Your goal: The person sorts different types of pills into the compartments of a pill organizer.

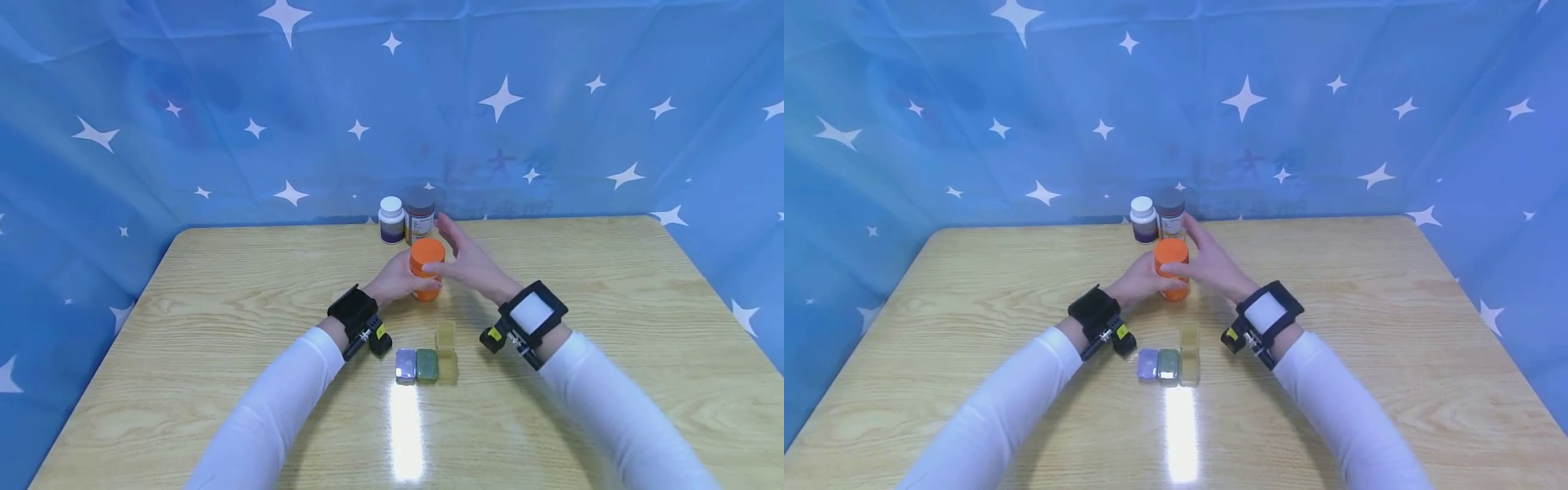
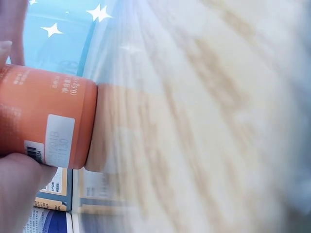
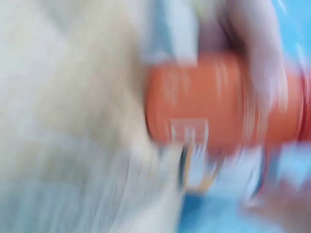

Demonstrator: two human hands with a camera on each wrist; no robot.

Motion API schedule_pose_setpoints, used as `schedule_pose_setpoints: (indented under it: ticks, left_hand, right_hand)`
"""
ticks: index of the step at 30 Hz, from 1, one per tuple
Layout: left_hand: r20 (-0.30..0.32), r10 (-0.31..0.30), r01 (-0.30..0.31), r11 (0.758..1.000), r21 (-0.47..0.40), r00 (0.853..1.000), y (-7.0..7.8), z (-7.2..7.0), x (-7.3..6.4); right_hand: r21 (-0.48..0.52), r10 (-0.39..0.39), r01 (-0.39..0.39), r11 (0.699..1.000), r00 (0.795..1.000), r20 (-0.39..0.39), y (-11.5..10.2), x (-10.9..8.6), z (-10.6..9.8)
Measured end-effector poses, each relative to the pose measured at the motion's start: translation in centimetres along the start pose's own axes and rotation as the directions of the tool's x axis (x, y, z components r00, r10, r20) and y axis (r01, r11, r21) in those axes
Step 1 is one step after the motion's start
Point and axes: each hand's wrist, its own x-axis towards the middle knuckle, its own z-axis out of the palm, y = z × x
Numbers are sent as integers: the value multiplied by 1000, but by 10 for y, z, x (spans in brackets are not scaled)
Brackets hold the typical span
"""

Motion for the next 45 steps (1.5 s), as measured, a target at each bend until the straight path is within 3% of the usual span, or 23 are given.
schedule_pose_setpoints:
  ticks: [2, 5, 12, 17, 20, 22, 24, 26, 28, 30, 32, 33, 35, 37, 39, 42, 45]
  left_hand:
    - [0, 8, -8, 1000, 4, 1000, 1, 0, -1]
    - [-6, 38, -38, 999, 19, 999, 0, -1, -2]
    - [-21, 109, -108, 992, 60, 994, 1, 0, -4]
    - [-19, 75, -75, 997, 31, 997, 1, 1, -5]
    - [4, 52, -52, 999, -4, 999, 0, 0, -3]
    - [4, 35, -35, 999, -4, 999, 0, -1, -1]
    - [-1, 21, -21, 1000, -1, 1000, 0, -3, -1]
    - [-8, 12, -12, 1000, 13, 1000, 1, -4, -1]
    - [-5, 9, -9, 1000, 23, 1000, 1, -4, -1]
    - [-1, 10, -10, 1000, 25, 1000, 2, -3, -2]
    - [2, 11, -11, 1000, 19, 1000, 1, -1, -2]
    - [2, 9, -9, 1000, 16, 1000, 1, 0, -2]
    - [-1, 5, -5, 1000, 12, 1000, 0, 2, -1]
    - [-3, 3, -3, 1000, 17, 1000, -1, 2, -1]
    - [-8, 5, -5, 1000, 29, 1000, -1, 2, 0]
    - [-29, 3, -2, 999, 44, 1000, -1, 1, 0]
    - [-40, 11, -9, 998, 57, 999, -1, -1, -2]
  right_hand:
    - [-127, 72, -95, 987, 982, -175, -12, -9, 18]
    - [-182, 74, -129, 975, 956, -284, -21, -18, 36]
    - [-131, 95, -139, 982, 950, -297, -22, -16, 50]
    - [-152, 85, -132, 980, 955, -283, -16, -4, 42]
    - [-192, 65, -99, 976, 982, -178, -10, 6, 28]
    - [-178, 56, -63, 982, 997, -46, -6, 15, 14]
    - [-123, 44, -31, 992, 993, 109, -1, 23, 1]
    - [-29, 23, -16, 999, 965, 261, 4, 31, -9]
    - [83, -7, -27, 996, 924, 383, 7, 37, -16]
    - [162, -45, -34, 986, 889, 457, 10, 40, -20]
    - [232, -87, -31, 972, 871, 484, 12, 37, -22]
    - [271, -106, -28, 962, 878, 467, 12, 34, -22]
    - [305, -106, -14, 952, 922, 373, 11, 25, -21]
    - [258, -57, -1, 966, 975, 217, 8, 13, -15]
    - [185, 23, -29, 982, 999, 38, 2, 1, -5]
    - [-1, 95, -96, 995, 984, -148, -6, -12, 15]
    - [-84, 97, -121, 989, 965, -243, -11, -16, 33]
